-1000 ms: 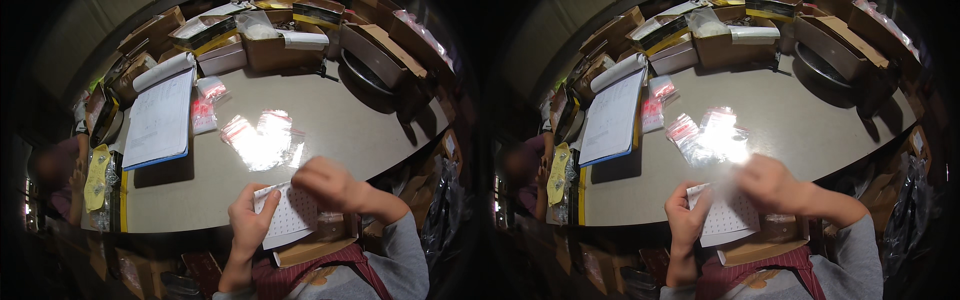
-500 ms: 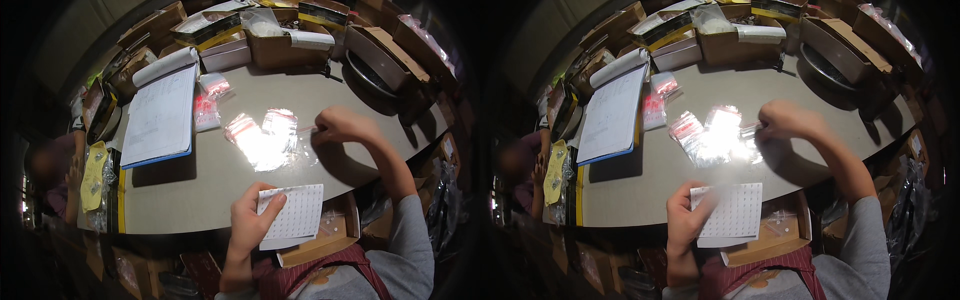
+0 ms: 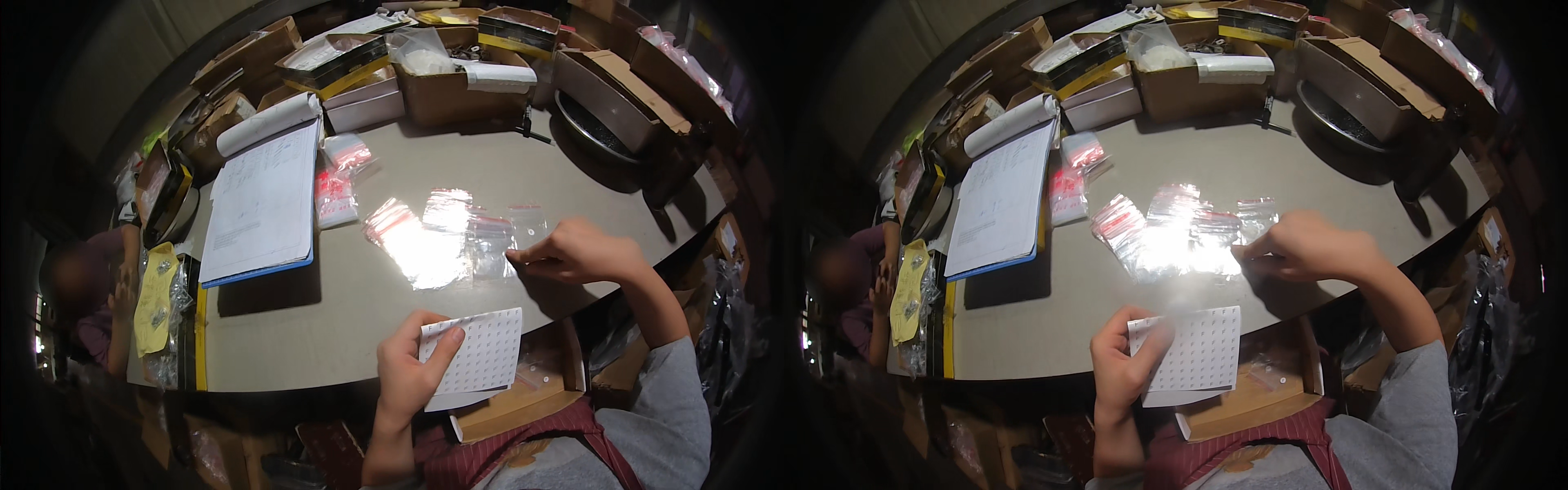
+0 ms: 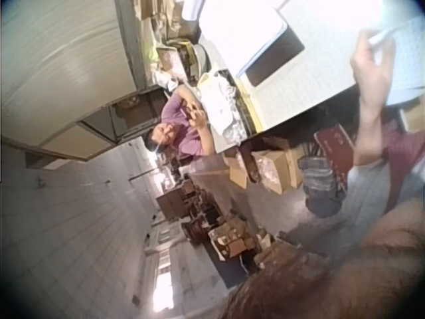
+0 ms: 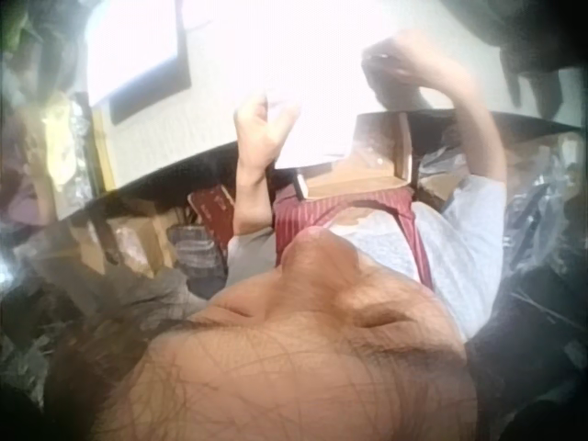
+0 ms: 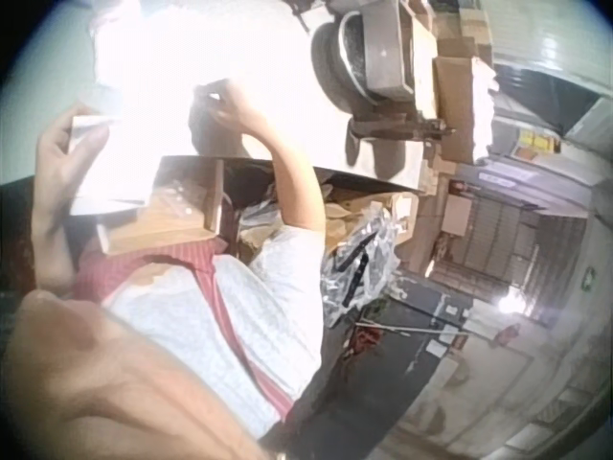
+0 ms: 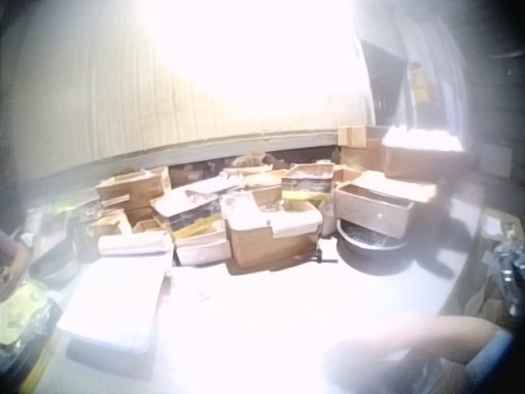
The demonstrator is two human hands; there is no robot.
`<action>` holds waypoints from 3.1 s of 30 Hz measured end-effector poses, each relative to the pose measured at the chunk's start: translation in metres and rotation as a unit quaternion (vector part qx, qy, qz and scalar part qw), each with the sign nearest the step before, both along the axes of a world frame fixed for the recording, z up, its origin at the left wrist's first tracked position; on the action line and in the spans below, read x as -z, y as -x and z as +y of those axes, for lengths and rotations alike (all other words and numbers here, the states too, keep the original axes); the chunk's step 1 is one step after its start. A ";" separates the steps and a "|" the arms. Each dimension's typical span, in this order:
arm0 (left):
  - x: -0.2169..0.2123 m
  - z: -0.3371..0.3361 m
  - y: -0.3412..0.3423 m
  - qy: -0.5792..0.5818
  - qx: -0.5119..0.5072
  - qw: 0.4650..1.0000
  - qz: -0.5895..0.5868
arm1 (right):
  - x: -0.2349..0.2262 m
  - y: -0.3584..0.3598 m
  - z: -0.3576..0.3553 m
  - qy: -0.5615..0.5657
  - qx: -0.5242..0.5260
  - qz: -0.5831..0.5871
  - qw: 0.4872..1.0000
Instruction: The person repeatedly picks small white items from a sheet and places them into clear plastic bags on a table. The person handles the items one at a time, opening each bag and inserting the item before setting the bag aside.
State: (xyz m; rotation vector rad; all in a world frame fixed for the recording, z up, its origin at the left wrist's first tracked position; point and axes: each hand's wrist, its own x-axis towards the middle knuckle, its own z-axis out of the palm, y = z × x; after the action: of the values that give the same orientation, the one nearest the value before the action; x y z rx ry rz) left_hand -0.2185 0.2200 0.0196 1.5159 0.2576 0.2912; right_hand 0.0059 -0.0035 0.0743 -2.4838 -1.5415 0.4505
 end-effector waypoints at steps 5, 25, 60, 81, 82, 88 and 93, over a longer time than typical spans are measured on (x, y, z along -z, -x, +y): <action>0.008 -0.002 -0.001 -0.022 -0.017 0.999 -0.016 | -0.004 -0.015 -0.005 -0.095 0.075 0.158 0.980; 0.003 -0.004 0.001 -0.009 -0.031 0.999 -0.034 | 0.002 -0.044 0.027 -0.059 0.109 0.013 0.992; -0.001 -0.008 0.009 0.007 -0.028 0.999 -0.035 | -0.004 0.042 -0.065 -0.106 -0.151 0.183 0.966; 0.006 -0.015 0.004 -0.087 -0.066 0.994 -0.007 | 0.051 0.098 0.005 -0.306 -0.079 -0.243 0.917; 0.006 -0.015 0.004 -0.088 -0.063 0.994 -0.001 | 0.053 0.096 0.003 -0.303 -0.092 -0.249 0.915; 0.005 -0.018 0.000 -0.086 -0.078 0.993 -0.004 | 0.023 0.049 0.003 -0.267 0.021 0.042 0.963; 0.005 -0.015 0.002 -0.087 -0.063 0.994 -0.006 | 0.026 0.025 0.030 -0.175 0.057 0.001 0.983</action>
State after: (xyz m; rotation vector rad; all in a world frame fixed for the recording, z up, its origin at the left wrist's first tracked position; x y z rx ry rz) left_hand -0.2207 0.2053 0.0142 1.6723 0.3247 0.4317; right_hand -0.0188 0.0265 0.0479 -2.2799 -1.3333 0.1482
